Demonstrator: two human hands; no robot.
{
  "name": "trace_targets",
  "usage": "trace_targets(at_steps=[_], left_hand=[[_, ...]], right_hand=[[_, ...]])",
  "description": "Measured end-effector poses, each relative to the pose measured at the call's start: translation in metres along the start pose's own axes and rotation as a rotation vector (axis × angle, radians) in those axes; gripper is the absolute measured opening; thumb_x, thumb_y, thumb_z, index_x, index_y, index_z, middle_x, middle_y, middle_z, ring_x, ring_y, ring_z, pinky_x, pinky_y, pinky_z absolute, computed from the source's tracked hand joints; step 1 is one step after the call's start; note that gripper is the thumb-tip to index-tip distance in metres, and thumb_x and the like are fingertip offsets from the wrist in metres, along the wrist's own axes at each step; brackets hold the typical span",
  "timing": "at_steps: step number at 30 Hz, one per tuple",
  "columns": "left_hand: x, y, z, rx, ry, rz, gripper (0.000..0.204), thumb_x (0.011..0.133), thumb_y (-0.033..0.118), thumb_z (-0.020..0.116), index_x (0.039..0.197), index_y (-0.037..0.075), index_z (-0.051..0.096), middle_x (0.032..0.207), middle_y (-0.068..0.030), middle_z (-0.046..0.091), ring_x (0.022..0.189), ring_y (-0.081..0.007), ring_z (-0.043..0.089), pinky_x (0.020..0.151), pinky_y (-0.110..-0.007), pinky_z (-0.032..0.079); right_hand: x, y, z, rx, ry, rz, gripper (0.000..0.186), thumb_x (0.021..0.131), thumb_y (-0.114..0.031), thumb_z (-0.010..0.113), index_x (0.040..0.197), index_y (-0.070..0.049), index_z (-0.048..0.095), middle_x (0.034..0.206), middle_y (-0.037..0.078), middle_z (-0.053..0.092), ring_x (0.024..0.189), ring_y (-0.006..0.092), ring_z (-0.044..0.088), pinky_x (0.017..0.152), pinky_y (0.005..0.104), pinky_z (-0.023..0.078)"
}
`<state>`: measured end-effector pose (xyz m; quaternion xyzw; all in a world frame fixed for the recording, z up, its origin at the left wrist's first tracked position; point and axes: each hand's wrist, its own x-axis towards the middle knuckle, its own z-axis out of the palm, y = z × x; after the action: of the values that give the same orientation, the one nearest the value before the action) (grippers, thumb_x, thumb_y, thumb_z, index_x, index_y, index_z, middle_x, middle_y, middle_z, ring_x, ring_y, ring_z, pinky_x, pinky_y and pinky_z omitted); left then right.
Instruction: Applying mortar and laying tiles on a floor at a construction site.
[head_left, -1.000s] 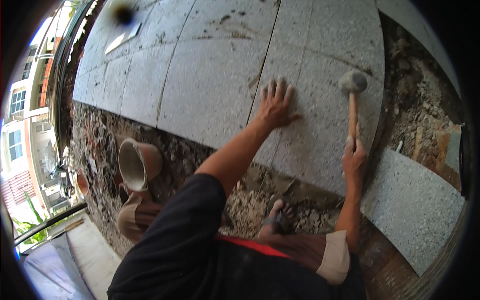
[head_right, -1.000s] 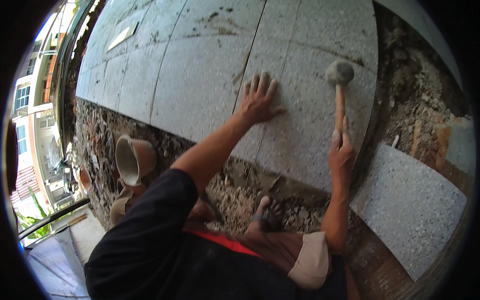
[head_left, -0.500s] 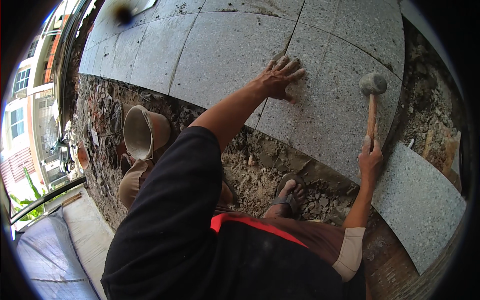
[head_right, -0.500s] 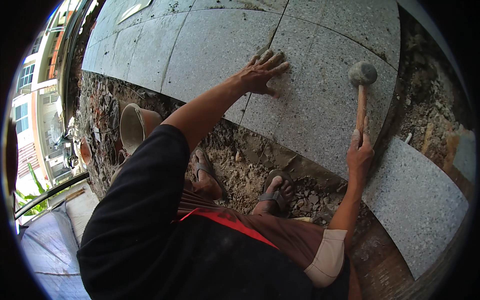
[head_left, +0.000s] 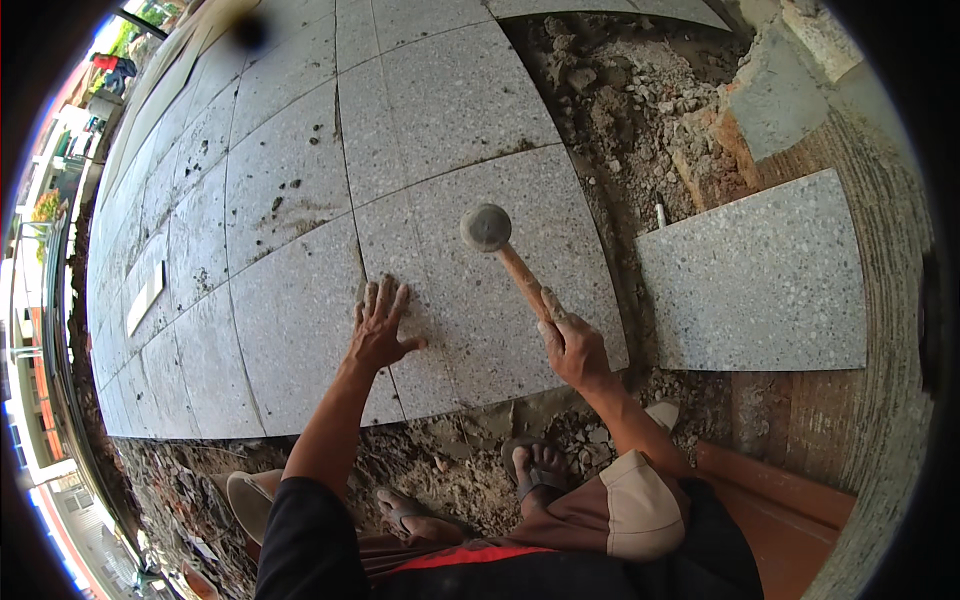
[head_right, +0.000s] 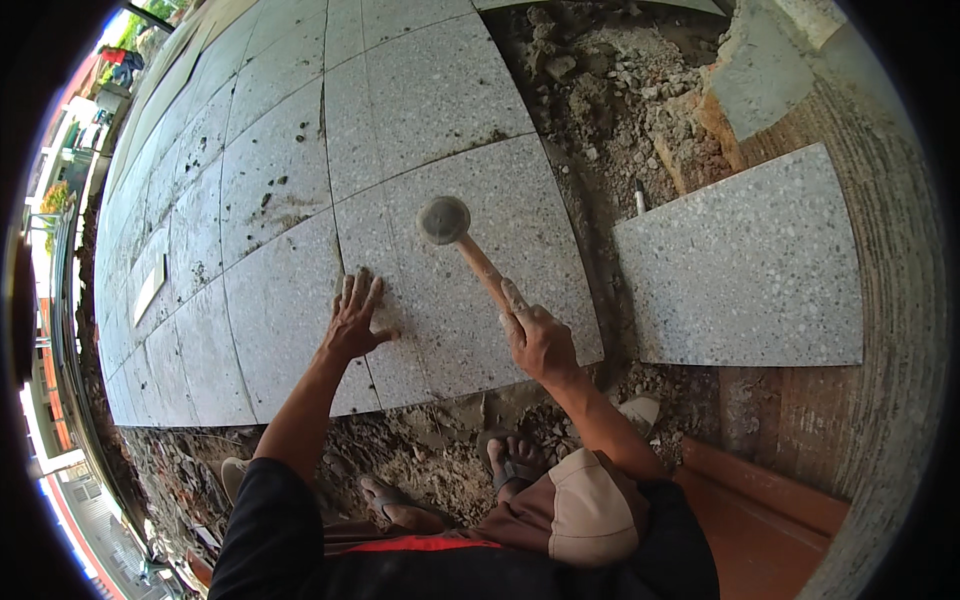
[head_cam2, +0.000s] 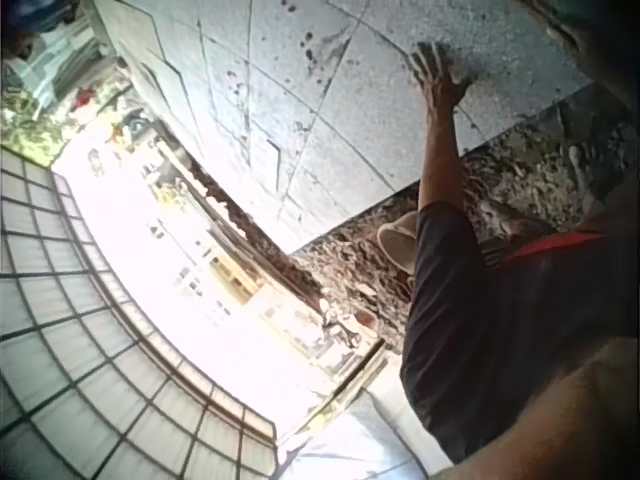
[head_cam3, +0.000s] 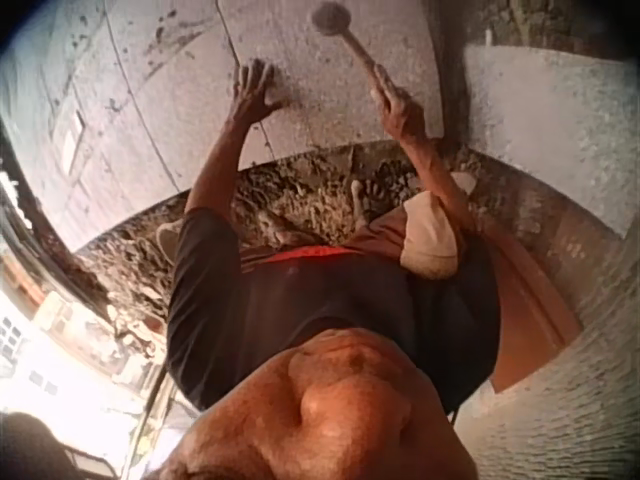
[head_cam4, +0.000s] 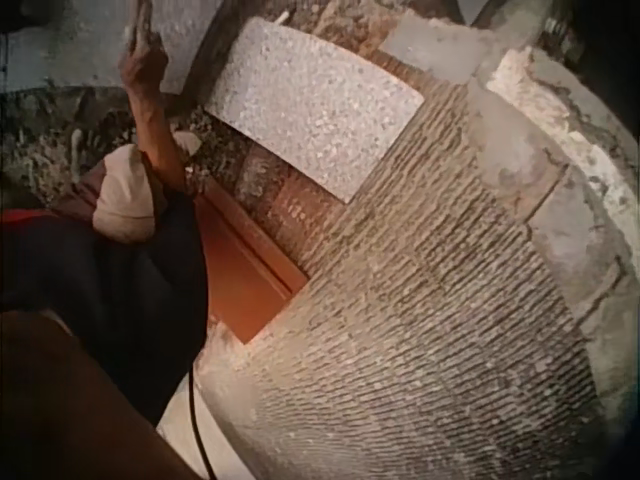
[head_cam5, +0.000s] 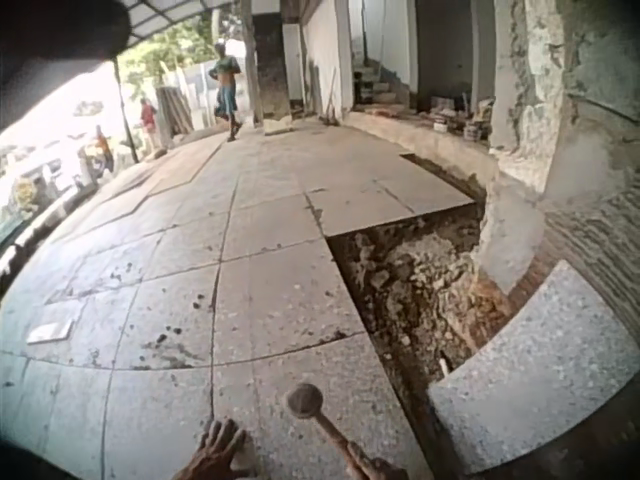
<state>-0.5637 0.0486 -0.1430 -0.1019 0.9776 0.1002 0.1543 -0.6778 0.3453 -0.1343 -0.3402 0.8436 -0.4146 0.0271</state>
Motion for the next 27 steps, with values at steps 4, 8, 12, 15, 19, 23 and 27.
trace_targets(at_steps=[4, 8, 12, 15, 19, 23, 27], left_hand=[[0.001, 0.0, -0.005, -0.01, -0.027, 0.003, 0.096, 0.058, 0.048, 0.07, 0.133, 0.011, 0.022, 0.139, -0.0176, 0.011, 0.126, -0.0427, 0.009, 0.1, -0.051, 0.015], [-0.006, -0.018, -0.006, 0.006, 0.005, 0.003, 0.095, 0.06, 0.049, 0.069, 0.133, 0.012, 0.022, 0.139, -0.0175, 0.012, 0.126, -0.0415, 0.009, 0.1, -0.051, 0.016], [-0.002, -0.019, -0.005, -0.036, 0.01, 0.001, 0.092, 0.062, 0.046, 0.068, 0.134, 0.016, 0.019, 0.14, -0.015, 0.009, 0.128, -0.0375, 0.007, 0.101, -0.051, 0.014], [0.0, -0.018, 0.0, -0.004, 0.085, 0.011, 0.092, 0.062, 0.052, 0.065, 0.134, 0.018, 0.02, 0.139, -0.0166, 0.011, 0.127, -0.039, 0.01, 0.1, -0.052, 0.016], [-0.005, -0.017, -0.001, -0.033, 0.09, 0.021, 0.092, 0.061, 0.054, 0.066, 0.133, 0.017, 0.022, 0.139, -0.0166, 0.011, 0.127, -0.0394, 0.011, 0.1, -0.052, 0.016], [-0.004, -0.005, 0.003, -0.032, 0.063, 0.01, 0.095, 0.059, 0.056, 0.066, 0.133, 0.017, 0.021, 0.139, -0.0162, 0.012, 0.127, -0.0391, 0.011, 0.099, -0.055, 0.015], [-0.018, -0.02, 0.016, -0.034, 0.052, -0.012, 0.095, 0.059, 0.056, 0.066, 0.133, 0.017, 0.021, 0.139, -0.0157, 0.012, 0.127, -0.039, 0.011, 0.099, -0.056, 0.014]], right_hand=[[0.002, -0.001, -0.002, -0.081, -0.125, 0.099, 0.044, 0.083, -0.02, 0.049, 0.125, -0.008, 0.04, 0.065, 0.019, 0.055, 0.059, 0.0332, 0.057, 0.047, 0.0412, 0.045], [0.016, -0.006, 0.005, -0.126, -0.174, 0.132, 0.044, 0.083, -0.02, 0.049, 0.125, -0.008, 0.039, 0.069, 0.02, 0.056, 0.062, 0.0349, 0.057, 0.051, 0.0407, 0.045], [0.015, -0.002, 0.009, -0.063, -0.019, 0.037, 0.033, 0.084, -0.018, 0.048, 0.11, 0.002, 0.049, 0.074, 0.023, 0.057, 0.066, 0.0371, 0.057, 0.055, 0.0396, 0.045], [0.013, -0.005, -0.005, -0.099, -0.056, 0.062, 0.029, 0.084, -0.017, 0.048, 0.102, 0.004, 0.053, 0.074, 0.023, 0.058, 0.068, 0.0367, 0.058, 0.055, 0.0395, 0.045], [0.014, 0.0, -0.012, -0.198, -0.258, 0.193, 0.03, 0.083, -0.015, 0.048, 0.104, 0.005, 0.052, 0.073, 0.023, 0.057, 0.067, 0.0359, 0.058, 0.056, 0.038, 0.046], [-0.012, 0.01, -0.026, -0.152, -0.206, 0.19, 0.032, 0.084, -0.016, 0.047, 0.107, 0.006, 0.05, 0.069, 0.02, 0.057, 0.063, 0.0323, 0.059, 0.055, 0.0365, 0.045], [-0.063, 0.005, -0.031, 0.002, -0.115, 0.196, 0.035, 0.084, -0.021, 0.048, 0.107, 0.005, 0.05, 0.061, 0.013, 0.055, 0.053, 0.0226, 0.056, 0.049, 0.0329, 0.043]])
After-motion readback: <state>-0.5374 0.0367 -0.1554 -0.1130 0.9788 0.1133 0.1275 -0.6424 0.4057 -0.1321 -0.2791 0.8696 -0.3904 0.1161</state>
